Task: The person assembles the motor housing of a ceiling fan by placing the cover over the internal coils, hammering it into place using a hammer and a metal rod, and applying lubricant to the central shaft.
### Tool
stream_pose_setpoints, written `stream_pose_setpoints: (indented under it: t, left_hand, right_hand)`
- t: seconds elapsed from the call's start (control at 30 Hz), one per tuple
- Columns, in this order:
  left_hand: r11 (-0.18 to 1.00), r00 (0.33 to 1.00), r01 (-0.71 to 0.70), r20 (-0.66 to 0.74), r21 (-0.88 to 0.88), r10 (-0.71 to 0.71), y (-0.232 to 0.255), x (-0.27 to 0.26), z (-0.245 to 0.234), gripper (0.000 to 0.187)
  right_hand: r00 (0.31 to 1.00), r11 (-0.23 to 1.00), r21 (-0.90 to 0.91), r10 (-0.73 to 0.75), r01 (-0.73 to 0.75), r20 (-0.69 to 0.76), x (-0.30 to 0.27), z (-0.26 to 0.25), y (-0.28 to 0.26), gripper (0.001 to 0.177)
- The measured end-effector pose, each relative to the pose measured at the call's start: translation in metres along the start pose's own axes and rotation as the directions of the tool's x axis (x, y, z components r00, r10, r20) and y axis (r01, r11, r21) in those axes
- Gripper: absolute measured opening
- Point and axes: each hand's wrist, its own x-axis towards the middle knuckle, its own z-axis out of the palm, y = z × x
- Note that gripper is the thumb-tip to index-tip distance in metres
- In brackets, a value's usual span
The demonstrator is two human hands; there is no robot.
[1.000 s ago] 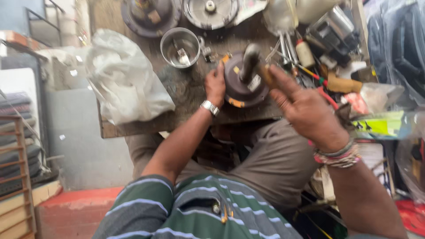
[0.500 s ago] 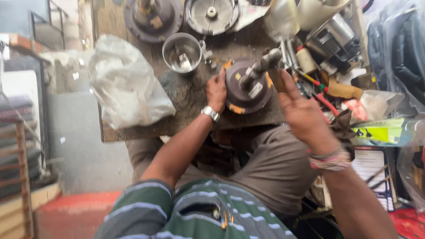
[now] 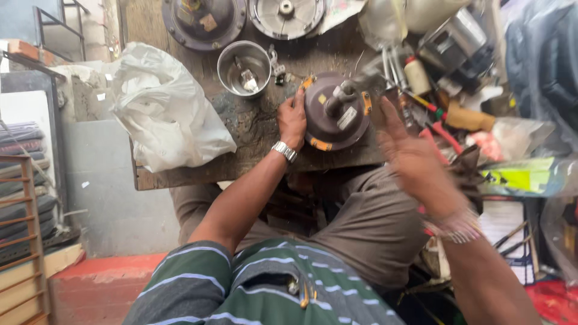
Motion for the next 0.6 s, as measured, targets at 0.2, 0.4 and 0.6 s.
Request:
stream_pose_setpoints:
  t: [0.2,0.4,0.6]
  left_hand:
    - [0.99,0.995,-0.058,-0.07,0.126,0.068,-0.033,-0.006,0.002,0.061]
    - [1.0,1.0,-0.009,-0.01,-0.012,0.009,0.002,-0.003,-0.002,0.059]
    - [1.0,1.0,0.024,-0.002,0.013,-0.024,0.015,-0.006,-0.006,0.06]
  right_hand:
    - [0.985,0.861,0.497,0.16,-0.106,-0.068,0.0,-0.023,0.018,0.049]
    - [0.946,0.957,0.056,0.289,-0.284,-0.148,0.008,-0.024,0.068,0.047]
    - [1.0,0.842,-0.539,-0.005,0.009,0.008,-0.01,-0.004,0.116,0.041]
